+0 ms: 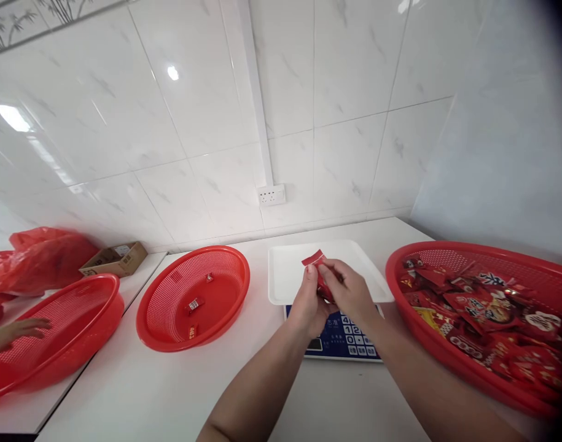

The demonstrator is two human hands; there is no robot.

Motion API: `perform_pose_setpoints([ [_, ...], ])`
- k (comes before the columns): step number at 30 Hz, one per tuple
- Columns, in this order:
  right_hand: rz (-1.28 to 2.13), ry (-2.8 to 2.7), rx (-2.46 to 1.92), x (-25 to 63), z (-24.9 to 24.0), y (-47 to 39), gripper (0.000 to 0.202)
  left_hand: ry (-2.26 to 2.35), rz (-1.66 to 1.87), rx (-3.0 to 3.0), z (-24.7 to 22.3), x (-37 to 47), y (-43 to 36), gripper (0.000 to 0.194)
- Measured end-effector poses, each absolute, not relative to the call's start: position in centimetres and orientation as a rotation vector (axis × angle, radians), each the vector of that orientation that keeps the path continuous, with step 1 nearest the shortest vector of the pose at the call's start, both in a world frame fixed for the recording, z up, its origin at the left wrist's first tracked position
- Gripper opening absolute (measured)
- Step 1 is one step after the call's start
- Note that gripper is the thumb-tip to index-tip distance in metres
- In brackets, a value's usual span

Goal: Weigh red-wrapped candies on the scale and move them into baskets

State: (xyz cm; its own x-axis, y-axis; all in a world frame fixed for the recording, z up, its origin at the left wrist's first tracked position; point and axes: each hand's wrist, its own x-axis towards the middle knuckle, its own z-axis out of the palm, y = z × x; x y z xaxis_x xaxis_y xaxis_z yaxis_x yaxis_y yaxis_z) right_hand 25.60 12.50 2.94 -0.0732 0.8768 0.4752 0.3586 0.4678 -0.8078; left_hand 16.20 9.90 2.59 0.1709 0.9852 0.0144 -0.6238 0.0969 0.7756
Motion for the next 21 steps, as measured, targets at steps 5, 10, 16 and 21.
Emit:
perform_pose_setpoints([
  [5, 0.312, -1.656, -0.944, 24.4, 2.2, 10.8, 0.026, 0.619, 1.562, 0.735, 3.5, 17.6, 8.7, 0.035],
  [10, 0.411, -1.59, -0.885, 23.6, 1.6, 10.0, 0.025, 0.677, 1.609, 0.736, 3.3, 17.8, 8.0, 0.031],
  [16, 0.508, -1.781, -0.789, 24.9, 2.8, 7.6, 0.041, 0.96, 1.703, 0.787, 4.5, 14.7, 7.4, 0.034],
  [21, 0.359, -1.936, -1.087, 32.1, 4.2, 7.3, 0.043, 1.769, 1.701, 1.267, 7.4, 5.7, 6.4, 0.049],
])
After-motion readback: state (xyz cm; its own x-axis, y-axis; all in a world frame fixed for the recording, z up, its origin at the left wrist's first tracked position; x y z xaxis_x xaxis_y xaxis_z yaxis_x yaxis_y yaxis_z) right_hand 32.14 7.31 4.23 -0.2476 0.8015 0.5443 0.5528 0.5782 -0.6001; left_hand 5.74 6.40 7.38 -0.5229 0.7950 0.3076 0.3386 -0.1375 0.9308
